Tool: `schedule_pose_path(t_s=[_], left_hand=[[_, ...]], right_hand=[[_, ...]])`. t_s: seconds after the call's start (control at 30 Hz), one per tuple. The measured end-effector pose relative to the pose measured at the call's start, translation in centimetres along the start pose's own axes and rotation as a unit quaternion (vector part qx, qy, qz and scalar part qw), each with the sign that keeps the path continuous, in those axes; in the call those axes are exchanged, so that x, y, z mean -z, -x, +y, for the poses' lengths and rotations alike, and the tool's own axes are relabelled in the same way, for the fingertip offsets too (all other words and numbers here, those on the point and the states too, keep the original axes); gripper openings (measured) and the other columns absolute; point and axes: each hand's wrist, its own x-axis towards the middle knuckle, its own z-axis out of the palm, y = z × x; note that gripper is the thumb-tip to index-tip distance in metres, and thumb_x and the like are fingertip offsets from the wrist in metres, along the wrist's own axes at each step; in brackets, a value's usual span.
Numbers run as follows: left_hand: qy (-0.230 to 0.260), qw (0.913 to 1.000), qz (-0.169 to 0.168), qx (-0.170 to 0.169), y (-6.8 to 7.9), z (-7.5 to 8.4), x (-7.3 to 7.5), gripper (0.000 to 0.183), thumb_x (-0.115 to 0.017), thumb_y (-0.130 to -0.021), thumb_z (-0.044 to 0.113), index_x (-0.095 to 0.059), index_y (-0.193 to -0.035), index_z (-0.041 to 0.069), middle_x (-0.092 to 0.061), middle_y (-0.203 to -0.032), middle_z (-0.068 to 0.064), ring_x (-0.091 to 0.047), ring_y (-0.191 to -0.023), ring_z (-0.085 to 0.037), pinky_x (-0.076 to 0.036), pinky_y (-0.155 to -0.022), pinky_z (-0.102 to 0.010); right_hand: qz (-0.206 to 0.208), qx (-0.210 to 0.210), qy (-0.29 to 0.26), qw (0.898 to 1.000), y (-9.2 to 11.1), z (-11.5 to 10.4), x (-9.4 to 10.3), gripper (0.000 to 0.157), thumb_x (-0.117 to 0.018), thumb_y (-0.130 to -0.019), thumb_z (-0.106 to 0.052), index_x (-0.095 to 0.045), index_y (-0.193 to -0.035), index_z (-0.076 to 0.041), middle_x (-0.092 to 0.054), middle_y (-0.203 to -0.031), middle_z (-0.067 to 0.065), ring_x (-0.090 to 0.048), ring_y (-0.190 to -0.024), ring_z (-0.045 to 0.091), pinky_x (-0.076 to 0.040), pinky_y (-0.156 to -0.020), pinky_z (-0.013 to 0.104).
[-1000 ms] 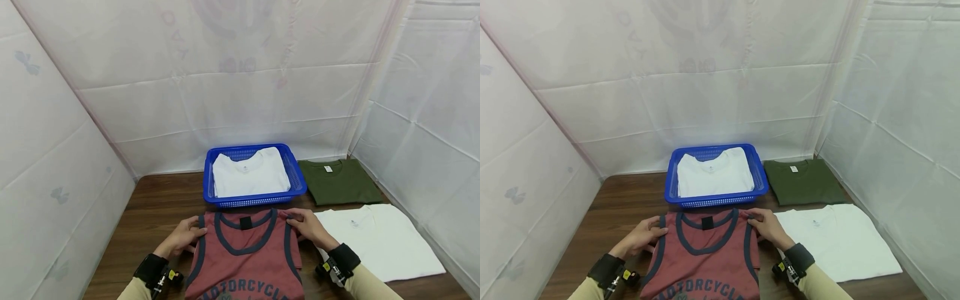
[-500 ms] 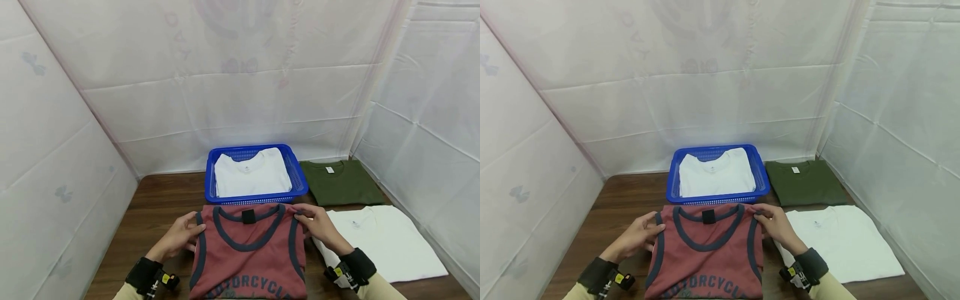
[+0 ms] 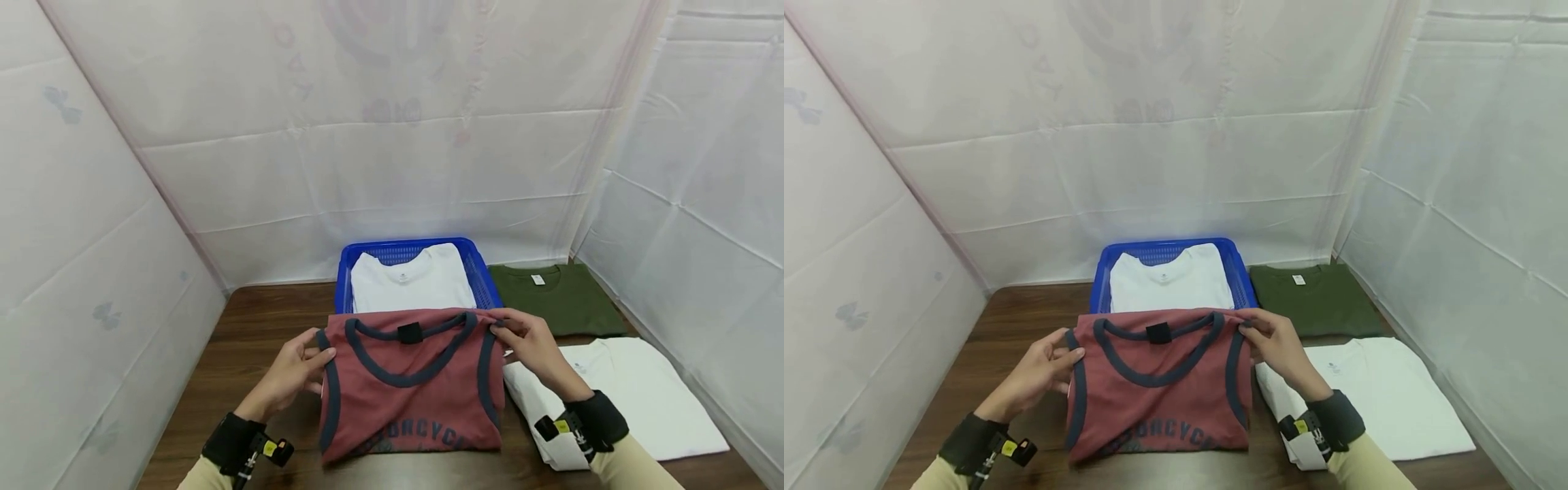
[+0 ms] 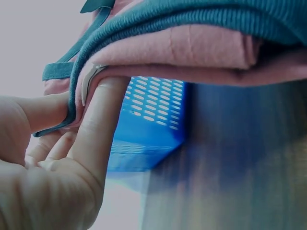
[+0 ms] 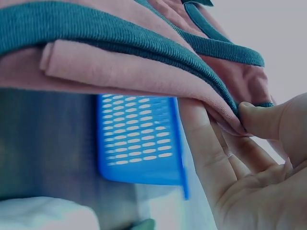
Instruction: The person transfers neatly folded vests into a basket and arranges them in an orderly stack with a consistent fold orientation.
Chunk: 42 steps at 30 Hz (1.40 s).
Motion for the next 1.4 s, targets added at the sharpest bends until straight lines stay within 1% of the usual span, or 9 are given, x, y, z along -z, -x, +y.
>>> schedule_pose_path(t_s=[0.17, 0.33, 0.5, 0.67, 0.73, 0.87, 1.0, 1.23, 1.4], left_hand=[[-0.009, 0.9992, 0.028, -0.029, -0.8, 1.8, -0.3, 0.039, -0.061, -0.106, 0.020, -0.048, -0.139, 0.005, -0.074, -0.107, -0.017, -0.075, -0.084, -0.029, -0.062, -0.060, -0.042], [-0.025, 0.9968, 0.049, -0.059, -1.7, 3.8, -0.4, 0.040, -0.062, -0.105, 0.022, -0.049, -0.141, 0.008, -0.074, -0.112, -0.016, -0.075, -0.086, -0.028, -0.062, -0.059, -0.043], [-0.026, 0.9951, 0.057, -0.077, -2.6, 5.7, -0.5, 0.044, -0.063, -0.105, 0.021, -0.049, -0.144, 0.009, -0.071, -0.120, -0.021, -0.075, -0.087, -0.027, -0.062, -0.059, -0.045], [-0.026, 0.9937, 0.065, -0.088, -3.9, 7.6, -0.4, 0.050, -0.062, -0.105, 0.019, -0.043, -0.150, 0.007, -0.067, -0.129, -0.023, -0.075, -0.089, -0.023, -0.062, -0.060, -0.042], [-0.033, 0.9924, 0.071, -0.095, -4.5, 8.4, -0.4, 0.049, -0.061, -0.106, 0.019, -0.043, -0.150, 0.007, -0.069, -0.126, -0.022, -0.074, -0.088, -0.021, -0.062, -0.059, -0.041], [-0.049, 0.9891, 0.083, -0.112, -6.0, 10.0, -0.3, 0.041, -0.060, -0.106, 0.019, -0.048, -0.143, 0.008, -0.074, -0.112, -0.017, -0.074, -0.081, -0.021, -0.062, -0.060, -0.041], [-0.055, 0.9856, 0.095, -0.129, -7.3, 11.5, -0.2, 0.038, -0.061, -0.106, 0.020, -0.050, -0.141, 0.008, -0.075, -0.108, -0.012, -0.074, -0.079, -0.020, -0.062, -0.060, -0.041], [-0.065, 0.9775, 0.119, -0.162, -9.0, 12.9, 0.2, 0.041, -0.059, -0.106, 0.018, -0.048, -0.143, 0.006, -0.071, -0.114, -0.021, -0.073, -0.073, -0.017, -0.061, -0.059, -0.034], [-0.079, 0.9705, 0.143, -0.178, -10.4, 13.2, 0.1, 0.038, -0.059, -0.106, 0.019, -0.050, -0.141, 0.006, -0.070, -0.119, -0.024, -0.074, -0.080, -0.018, -0.063, -0.066, -0.034]], right_hand=[[0.015, 0.020, 0.018, 1.000, -1.2, -1.4, 1.1, 0.033, -0.061, -0.105, -0.013, -0.061, -0.138, -0.006, -0.075, -0.099, 0.018, -0.075, -0.074, 0.027, -0.062, -0.062, 0.045], [0.030, 0.037, 0.038, 0.998, -2.6, -3.0, 2.3, 0.037, -0.061, -0.106, -0.019, -0.058, -0.141, -0.007, -0.076, -0.102, 0.015, -0.075, -0.077, 0.025, -0.063, -0.064, 0.043], [0.033, 0.046, 0.025, 0.998, -4.1, -4.5, 3.3, 0.041, -0.060, -0.106, -0.020, -0.054, -0.143, -0.002, -0.077, -0.109, 0.010, -0.075, -0.079, 0.022, -0.063, -0.067, 0.040], [0.037, 0.052, 0.025, 0.998, -5.9, -6.0, 4.1, 0.041, -0.060, -0.106, -0.021, -0.054, -0.140, 0.001, -0.077, -0.108, 0.005, -0.073, -0.081, 0.018, -0.063, -0.067, 0.037], [0.041, 0.049, 0.024, 0.998, -6.6, -6.8, 4.5, 0.039, -0.060, -0.106, -0.022, -0.055, -0.139, -0.001, -0.076, -0.108, 0.005, -0.072, -0.082, 0.017, -0.062, -0.068, 0.036], [0.057, 0.044, 0.018, 0.997, -8.0, -8.2, 5.3, 0.037, -0.060, -0.106, -0.024, -0.057, -0.137, -0.005, -0.075, -0.106, 0.005, -0.070, -0.082, 0.017, -0.061, -0.068, 0.034], [0.070, 0.057, 0.020, 0.996, -9.4, -9.5, 5.8, 0.035, -0.060, -0.106, -0.023, -0.058, -0.136, -0.006, -0.075, -0.104, 0.005, -0.068, -0.079, 0.016, -0.061, -0.067, 0.033], [0.091, 0.074, 0.028, 0.993, -11.8, -10.7, 6.0, 0.031, -0.060, -0.105, -0.020, -0.059, -0.131, -0.003, -0.075, -0.106, 0.003, -0.070, -0.082, 0.014, -0.062, -0.068, 0.032], [0.101, 0.072, 0.033, 0.992, -13.1, -10.8, 6.1, 0.030, -0.060, -0.106, -0.023, -0.061, -0.131, -0.007, -0.073, -0.110, 0.008, -0.070, -0.086, 0.015, -0.061, -0.071, 0.030]])
